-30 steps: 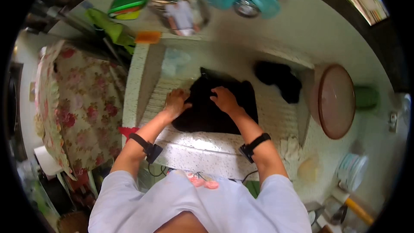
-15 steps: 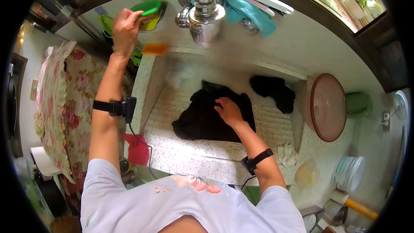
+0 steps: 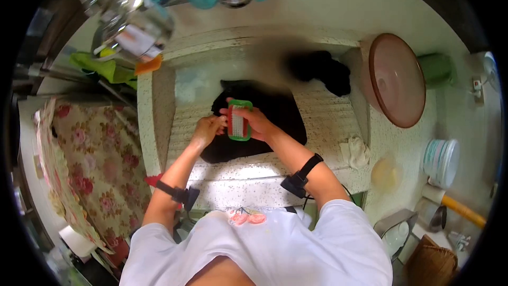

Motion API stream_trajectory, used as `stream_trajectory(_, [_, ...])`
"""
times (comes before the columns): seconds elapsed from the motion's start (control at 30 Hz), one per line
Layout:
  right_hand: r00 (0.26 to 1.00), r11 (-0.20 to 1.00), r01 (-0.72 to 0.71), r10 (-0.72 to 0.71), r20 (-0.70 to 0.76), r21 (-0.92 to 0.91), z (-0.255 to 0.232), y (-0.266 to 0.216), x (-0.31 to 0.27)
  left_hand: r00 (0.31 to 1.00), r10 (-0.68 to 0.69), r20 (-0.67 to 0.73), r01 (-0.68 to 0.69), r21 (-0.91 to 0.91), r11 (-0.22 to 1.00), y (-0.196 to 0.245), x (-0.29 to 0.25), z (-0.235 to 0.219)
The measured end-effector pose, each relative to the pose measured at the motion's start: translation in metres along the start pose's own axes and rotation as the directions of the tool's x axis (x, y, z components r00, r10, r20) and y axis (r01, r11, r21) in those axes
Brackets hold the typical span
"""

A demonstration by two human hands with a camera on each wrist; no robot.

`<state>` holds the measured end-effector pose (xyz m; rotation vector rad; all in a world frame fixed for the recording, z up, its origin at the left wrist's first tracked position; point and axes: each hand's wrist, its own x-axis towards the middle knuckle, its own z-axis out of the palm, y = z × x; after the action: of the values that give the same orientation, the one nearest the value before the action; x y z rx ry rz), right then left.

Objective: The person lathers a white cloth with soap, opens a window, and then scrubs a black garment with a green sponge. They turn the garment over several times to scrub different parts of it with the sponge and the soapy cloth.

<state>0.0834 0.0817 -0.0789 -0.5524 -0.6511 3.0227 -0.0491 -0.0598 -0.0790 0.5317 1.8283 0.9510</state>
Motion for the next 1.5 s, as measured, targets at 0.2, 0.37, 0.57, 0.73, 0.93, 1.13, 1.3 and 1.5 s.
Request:
stream_trajectory(0.2, [0.860, 0.928, -0.063, -0.137, -0.492, -0.368, -0.090, -0.072, -0.023, 0.937, -0.186, -0.296, 0.328, 0.564, 0.757, -0.077, 0.095, -0.022])
stream_trajectory(0.37, [0.919, 0.186, 0.055, -0.393, -0.023, -0.981, -0.101, -0.076, -0.006, 0.900, 0.416, -0.131, -0.220, 0.686, 0.693, -0.065, 0.078, 0.032])
stream_trajectory(0.57, [0.961, -0.747, 0.274, 0.188, 0.203, -0.606, -0.077, -0.013, 0.013, 0.754, 0.550, 0.358, -0.569, 0.775, 0.276, -0.038, 0.002, 0.084])
stream_trajectory(0.73, [0.995, -0.775, 0.096, 0.092, 0.038, -0.625, -0.060, -0.021, -0.023, 0.945, 0.249, 0.212, -0.320, 0.756, 0.571, -0.038, -0.025, 0.052])
stream_trajectory(0.93, [0.954, -0.689, 0.083, -0.154, 0.258, -0.720, -0.022, -0.055, -0.087, 0.911, 0.327, 0.251, -0.392, 0.774, 0.498, -0.059, -0.007, -0.013])
stream_trajectory(1.13, [0.953, -0.814, -0.060, 0.125, -0.276, -0.578, -0.002, -0.077, -0.145, 0.759, 0.518, 0.395, -0.593, 0.749, 0.296, -0.043, -0.018, -0.023])
stream_trajectory(1.3, [0.891, -0.840, -0.371, -0.203, -0.405, -0.395, -0.052, -0.099, -0.173, 0.827, 0.501, 0.254, -0.561, 0.389, 0.730, -0.021, -0.035, 0.016])
stream_trajectory(1.5, [0.844, -0.723, -0.404, -0.531, 0.075, -0.560, 0.030, -0.155, -0.173, 0.709, 0.681, 0.184, -0.643, 0.565, 0.517, 0.042, -0.056, -0.056])
